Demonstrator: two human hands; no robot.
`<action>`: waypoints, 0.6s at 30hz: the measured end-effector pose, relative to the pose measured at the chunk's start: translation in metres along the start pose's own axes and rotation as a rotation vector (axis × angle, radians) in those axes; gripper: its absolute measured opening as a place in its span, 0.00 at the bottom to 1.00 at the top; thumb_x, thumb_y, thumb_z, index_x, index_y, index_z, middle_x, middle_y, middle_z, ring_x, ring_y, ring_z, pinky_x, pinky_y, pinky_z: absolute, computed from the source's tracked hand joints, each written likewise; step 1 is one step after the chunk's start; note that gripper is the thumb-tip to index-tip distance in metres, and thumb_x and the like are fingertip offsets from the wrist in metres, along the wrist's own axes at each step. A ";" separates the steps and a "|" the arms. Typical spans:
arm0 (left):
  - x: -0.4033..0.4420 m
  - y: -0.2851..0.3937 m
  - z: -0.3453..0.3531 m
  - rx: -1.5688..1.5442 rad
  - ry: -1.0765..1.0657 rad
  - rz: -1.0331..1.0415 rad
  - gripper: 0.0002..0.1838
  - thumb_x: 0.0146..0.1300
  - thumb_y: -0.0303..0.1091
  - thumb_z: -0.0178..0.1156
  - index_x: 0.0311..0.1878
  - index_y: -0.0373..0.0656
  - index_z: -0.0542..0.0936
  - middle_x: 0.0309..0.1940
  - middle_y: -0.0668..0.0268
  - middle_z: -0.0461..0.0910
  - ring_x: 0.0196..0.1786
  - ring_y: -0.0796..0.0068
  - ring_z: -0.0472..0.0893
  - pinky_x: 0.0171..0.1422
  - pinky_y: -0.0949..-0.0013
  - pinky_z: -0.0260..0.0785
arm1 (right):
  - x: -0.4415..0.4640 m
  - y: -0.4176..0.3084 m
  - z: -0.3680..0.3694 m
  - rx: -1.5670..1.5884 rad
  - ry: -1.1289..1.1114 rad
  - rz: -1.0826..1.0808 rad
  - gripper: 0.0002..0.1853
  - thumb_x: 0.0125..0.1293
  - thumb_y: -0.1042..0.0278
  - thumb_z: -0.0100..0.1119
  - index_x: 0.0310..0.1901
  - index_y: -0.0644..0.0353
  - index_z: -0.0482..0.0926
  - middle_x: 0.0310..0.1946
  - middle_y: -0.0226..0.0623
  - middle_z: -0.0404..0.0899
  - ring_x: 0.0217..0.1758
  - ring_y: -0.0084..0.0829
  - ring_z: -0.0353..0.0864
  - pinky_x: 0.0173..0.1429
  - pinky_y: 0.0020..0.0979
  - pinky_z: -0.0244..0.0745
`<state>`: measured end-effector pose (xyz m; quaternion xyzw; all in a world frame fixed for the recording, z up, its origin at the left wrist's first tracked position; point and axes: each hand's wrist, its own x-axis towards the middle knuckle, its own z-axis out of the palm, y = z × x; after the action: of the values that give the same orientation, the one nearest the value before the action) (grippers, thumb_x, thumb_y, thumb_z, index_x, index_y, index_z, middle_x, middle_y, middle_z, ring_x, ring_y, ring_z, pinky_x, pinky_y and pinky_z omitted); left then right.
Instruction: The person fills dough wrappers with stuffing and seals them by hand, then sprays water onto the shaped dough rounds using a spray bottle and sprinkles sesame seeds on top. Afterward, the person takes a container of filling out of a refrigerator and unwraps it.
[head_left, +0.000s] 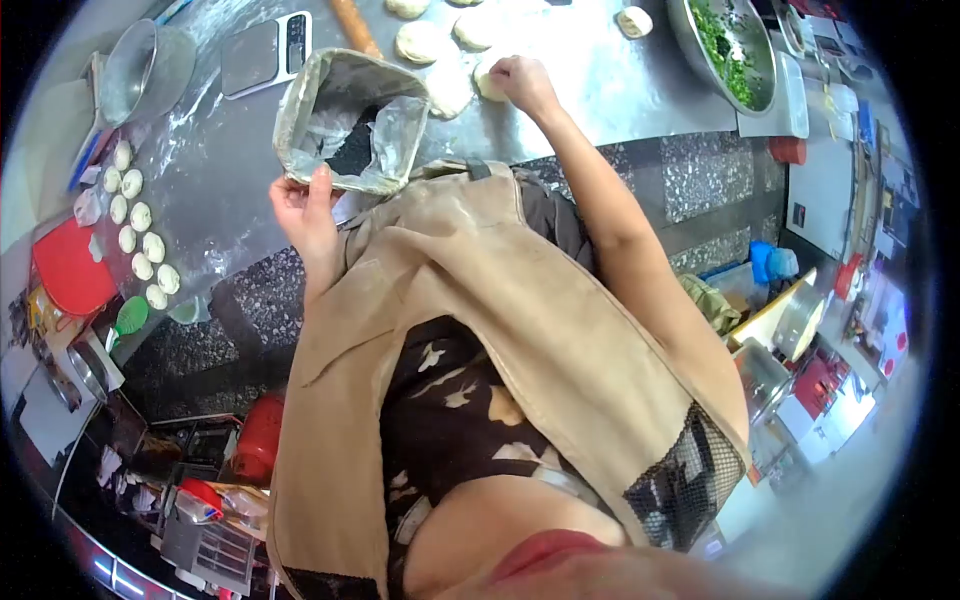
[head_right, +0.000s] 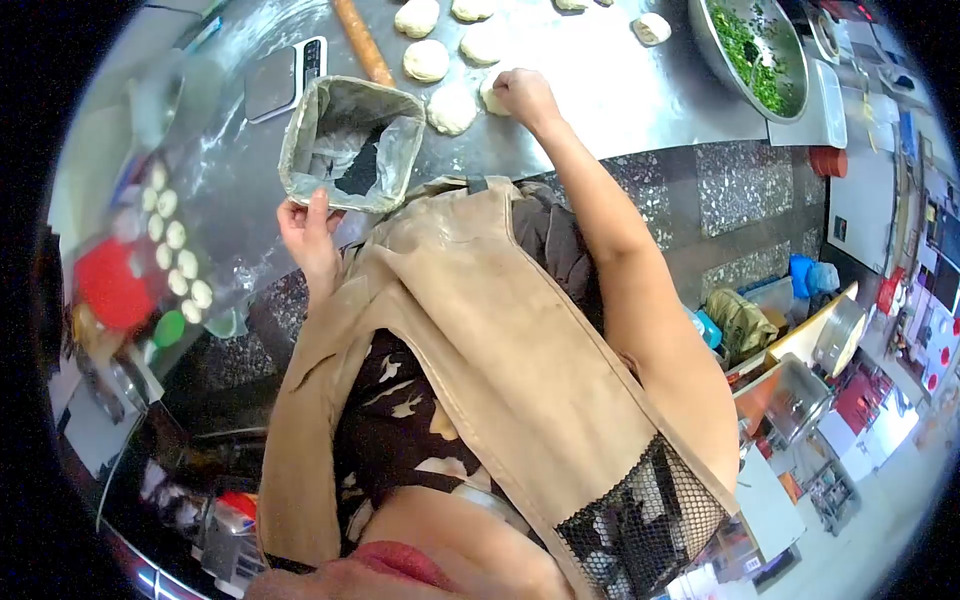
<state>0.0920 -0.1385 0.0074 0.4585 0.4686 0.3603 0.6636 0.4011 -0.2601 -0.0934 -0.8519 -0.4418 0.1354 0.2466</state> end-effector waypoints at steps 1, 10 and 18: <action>-0.001 -0.001 0.002 0.005 0.007 0.002 0.18 0.59 0.27 0.61 0.46 0.36 0.63 0.41 0.60 0.71 0.42 0.74 0.75 0.42 0.66 0.76 | 0.000 0.001 0.002 -0.025 -0.006 -0.007 0.09 0.52 0.67 0.58 0.33 0.59 0.83 0.32 0.44 0.81 0.36 0.44 0.80 0.44 0.36 0.74; -0.008 -0.007 0.013 0.006 0.100 -0.025 0.19 0.61 0.31 0.60 0.50 0.38 0.65 0.43 0.62 0.74 0.41 0.75 0.76 0.42 0.67 0.74 | -0.003 0.009 0.005 -0.017 0.054 -0.020 0.09 0.55 0.66 0.55 0.33 0.54 0.84 0.33 0.41 0.78 0.39 0.43 0.78 0.46 0.38 0.73; -0.009 -0.010 0.018 -0.009 0.114 -0.042 0.19 0.60 0.27 0.60 0.49 0.34 0.62 0.42 0.58 0.72 0.42 0.72 0.76 0.44 0.67 0.76 | -0.004 -0.004 0.000 0.040 0.108 -0.101 0.08 0.56 0.69 0.56 0.35 0.56 0.83 0.33 0.42 0.79 0.39 0.43 0.78 0.45 0.36 0.73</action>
<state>0.1067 -0.1546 0.0034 0.4244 0.5136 0.3736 0.6454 0.3963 -0.2616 -0.0909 -0.8295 -0.4675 0.0853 0.2934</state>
